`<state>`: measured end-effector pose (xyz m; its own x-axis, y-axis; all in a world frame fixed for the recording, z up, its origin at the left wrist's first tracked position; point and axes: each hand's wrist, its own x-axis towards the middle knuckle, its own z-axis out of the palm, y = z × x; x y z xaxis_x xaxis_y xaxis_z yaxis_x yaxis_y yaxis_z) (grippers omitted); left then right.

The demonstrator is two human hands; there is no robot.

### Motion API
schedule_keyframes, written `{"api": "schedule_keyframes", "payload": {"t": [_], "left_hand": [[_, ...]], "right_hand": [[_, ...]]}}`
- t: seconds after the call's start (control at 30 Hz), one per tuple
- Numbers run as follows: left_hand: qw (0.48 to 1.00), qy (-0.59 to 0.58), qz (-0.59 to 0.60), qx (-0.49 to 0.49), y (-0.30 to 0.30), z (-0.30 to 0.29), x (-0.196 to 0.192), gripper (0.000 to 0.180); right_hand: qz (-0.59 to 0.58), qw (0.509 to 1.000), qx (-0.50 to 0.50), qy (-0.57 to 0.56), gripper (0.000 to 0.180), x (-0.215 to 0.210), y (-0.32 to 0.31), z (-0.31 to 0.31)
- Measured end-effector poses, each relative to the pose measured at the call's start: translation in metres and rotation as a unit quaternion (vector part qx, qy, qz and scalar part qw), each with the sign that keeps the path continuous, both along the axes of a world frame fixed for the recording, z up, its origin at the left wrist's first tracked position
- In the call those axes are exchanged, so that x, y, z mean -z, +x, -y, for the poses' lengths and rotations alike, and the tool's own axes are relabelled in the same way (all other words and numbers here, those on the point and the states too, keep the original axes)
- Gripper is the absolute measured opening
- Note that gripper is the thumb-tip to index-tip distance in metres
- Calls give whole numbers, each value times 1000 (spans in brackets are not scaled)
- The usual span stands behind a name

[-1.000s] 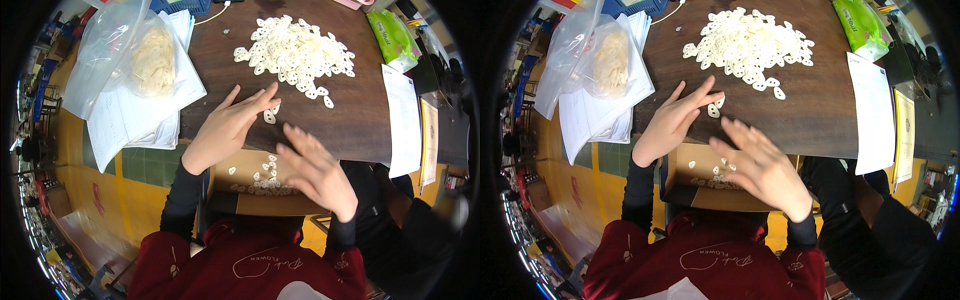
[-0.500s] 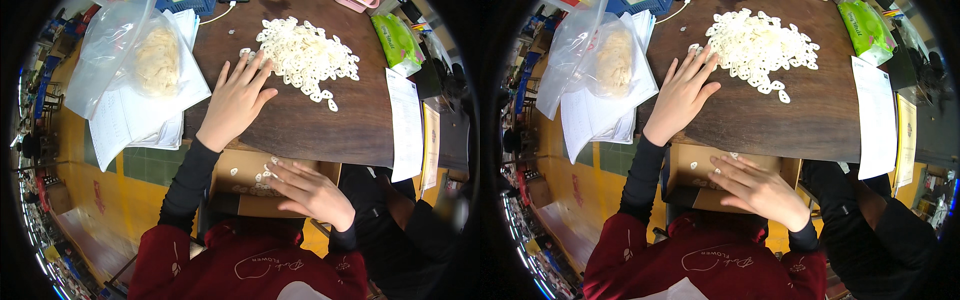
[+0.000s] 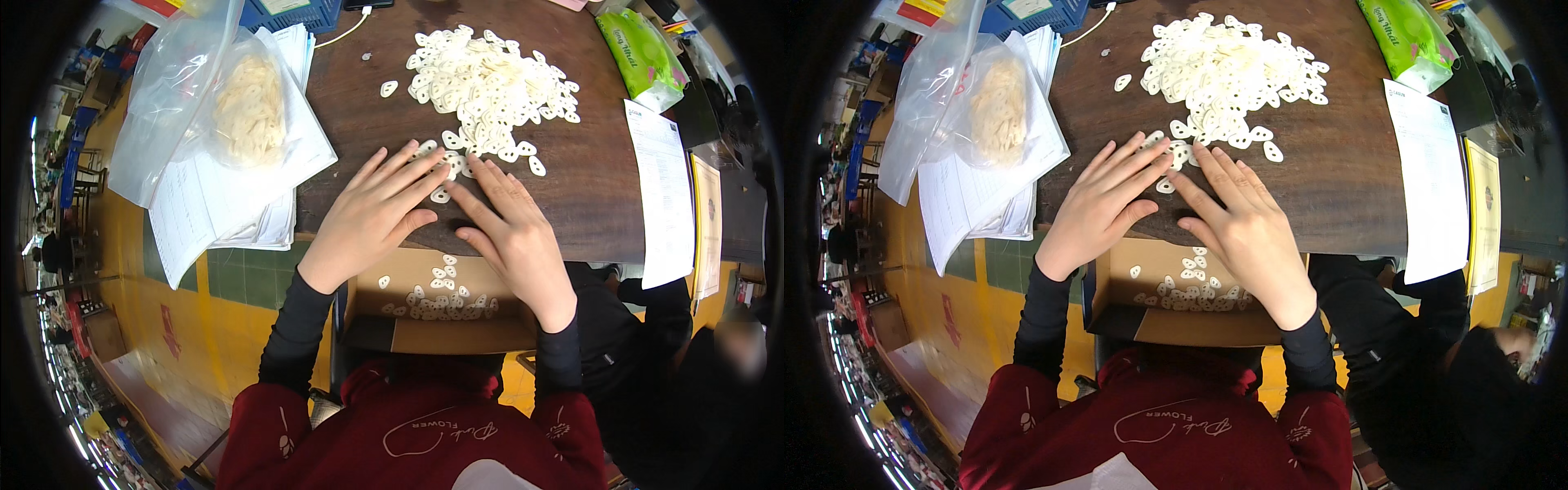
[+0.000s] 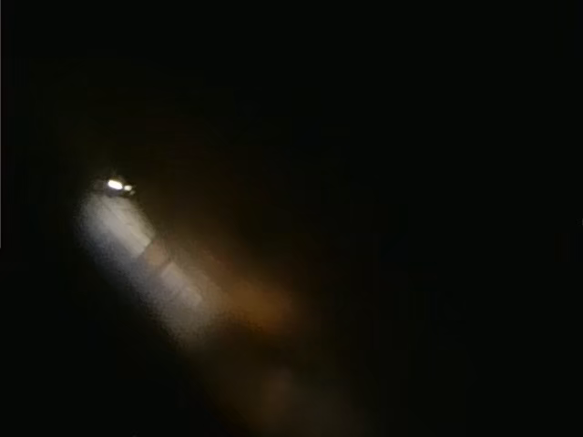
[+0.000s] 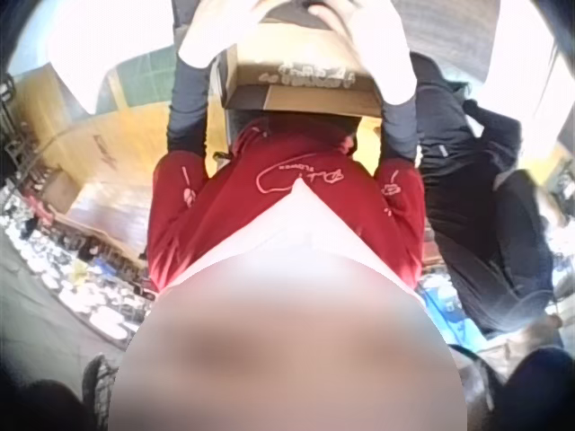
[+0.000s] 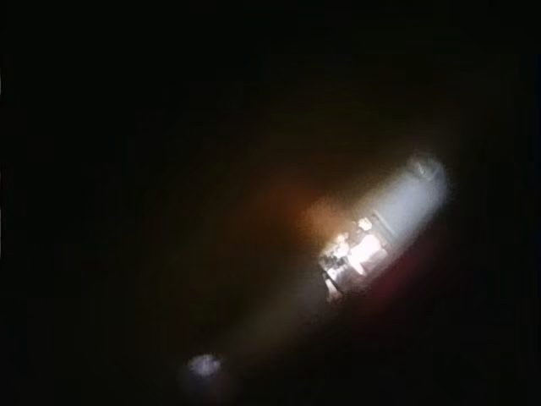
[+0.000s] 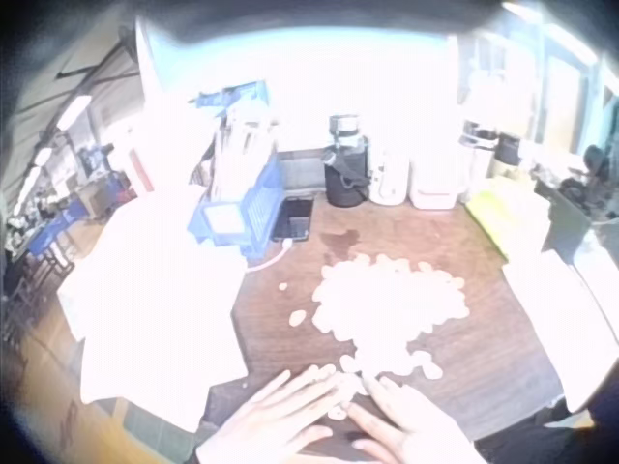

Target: The person empties a plastic bag of small white plastic components onto a table, then uses both hands to gather and transfer them into a cardboard box. The person repeatedly scoops and places the components into the box.

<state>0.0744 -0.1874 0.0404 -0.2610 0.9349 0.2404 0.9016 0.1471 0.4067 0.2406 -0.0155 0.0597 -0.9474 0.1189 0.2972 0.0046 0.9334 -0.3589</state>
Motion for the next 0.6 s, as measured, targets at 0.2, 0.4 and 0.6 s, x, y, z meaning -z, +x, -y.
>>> {"api": "schedule_keyframes", "payload": {"t": [0.2, 0.4, 0.6], "left_hand": [[999, 21, -5, -33, 2, -1, 3, 52], [1000, 10, -24, -2, 1, 2, 0, 50], [997, 48, 49, -23, 1, 4, -1, 50]], "right_hand": [[33, 999, 3, 3, 54, 3, 15, 8], [90, 990, -100, -52, 49, -8, 47, 15], [15, 990, -94, -100, 49, -16, 33, 2]]}}
